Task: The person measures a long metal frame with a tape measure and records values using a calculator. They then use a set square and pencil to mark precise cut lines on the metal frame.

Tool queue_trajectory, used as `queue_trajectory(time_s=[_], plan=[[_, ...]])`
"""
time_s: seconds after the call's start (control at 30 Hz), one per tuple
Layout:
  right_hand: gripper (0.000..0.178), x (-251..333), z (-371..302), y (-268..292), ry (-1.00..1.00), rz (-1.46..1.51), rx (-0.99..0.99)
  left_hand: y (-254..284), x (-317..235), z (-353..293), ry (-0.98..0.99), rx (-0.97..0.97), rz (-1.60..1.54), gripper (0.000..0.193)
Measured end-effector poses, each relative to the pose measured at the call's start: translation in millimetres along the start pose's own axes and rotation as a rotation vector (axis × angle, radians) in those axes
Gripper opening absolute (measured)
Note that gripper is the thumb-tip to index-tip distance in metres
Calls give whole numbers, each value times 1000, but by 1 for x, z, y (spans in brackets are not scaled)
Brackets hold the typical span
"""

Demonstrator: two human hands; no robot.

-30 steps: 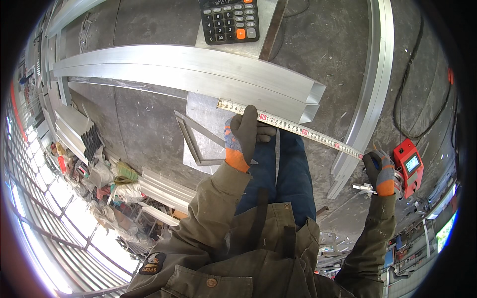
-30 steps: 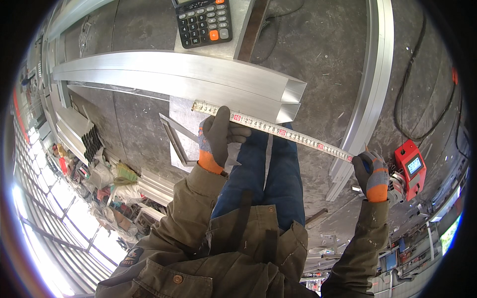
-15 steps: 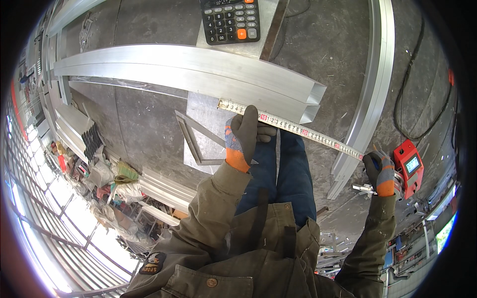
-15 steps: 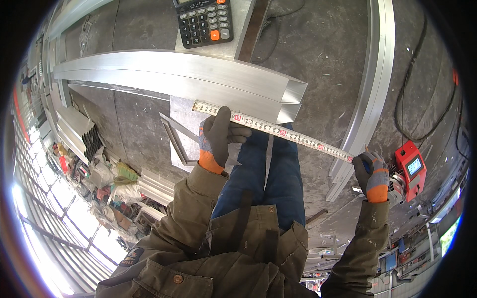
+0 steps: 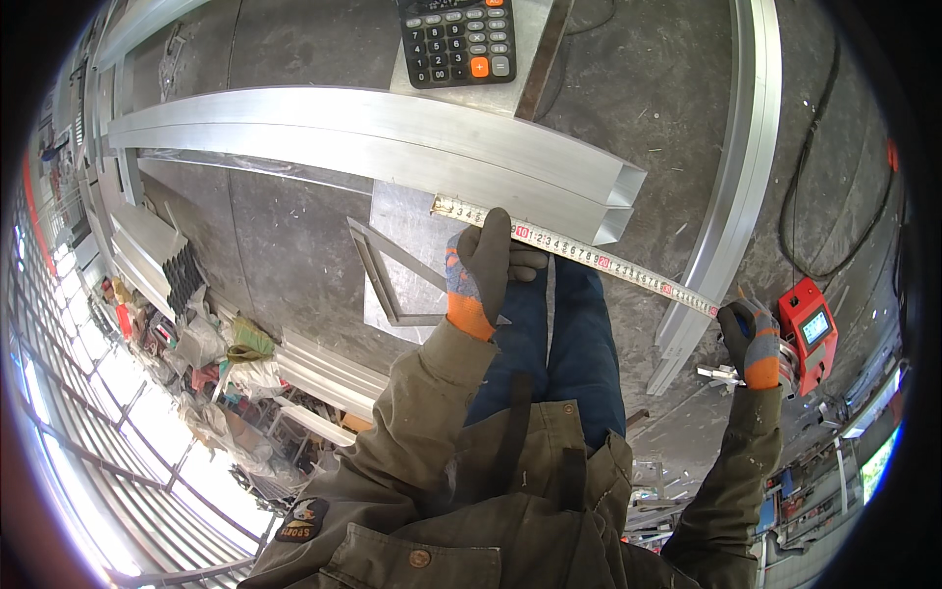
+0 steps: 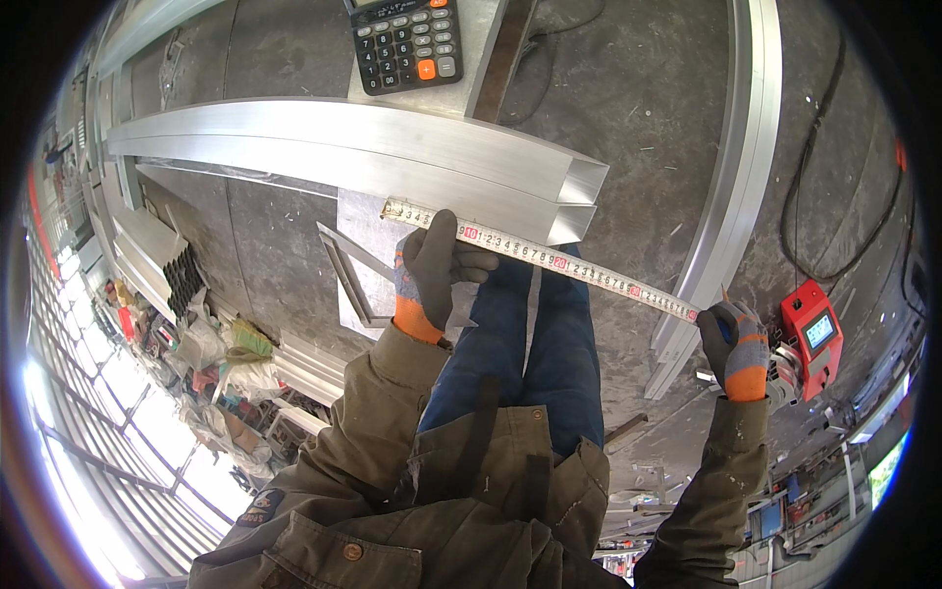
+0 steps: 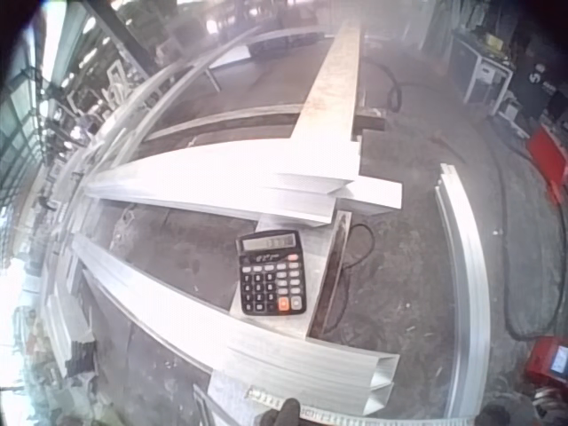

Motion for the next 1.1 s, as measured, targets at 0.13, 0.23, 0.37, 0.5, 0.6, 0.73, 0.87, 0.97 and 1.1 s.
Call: queue_trajectory(time_s=[0.13,0.23,0.37,0.5,0.6,0.73,0.87,0.97,1.1], plan=[[18,6,1,1,94,-88,-19,2,3,0,-18,12,-11,59],[17,2,1,2,20,-44,16,5,14,5,-55,19,-27,60],[13,1,-6,-7,68,-31,-84,-6,31,1,-178,283,22,43],[24,20,-35,-46,10,134,-9,-16,38,-71,-284,824,212,23],[19,64,-57,-82,-25,289,50,29,9,-68,-50,835,150,27],[25,166,-67,-138,298,367,127,77,-66,-10,-417,277,191,29],[33,272,-38,-204,771,124,78,91,-139,83,-757,-198,209,30],[33,323,-11,-248,1027,-80,-3,80,-164,158,-870,-219,339,34],[44,345,16,-292,1131,-315,-20,64,-167,236,-890,-126,464,38]])
Point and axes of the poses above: each hand's wrist, its own z-axis towards the middle knuckle, its own y-axis out of the back of the hand, x = y × z, the point moved 4 cm from there along z, towards the middle knuckle, and after that the axes turned 4 degrees about -y, right-handed, at the moved point
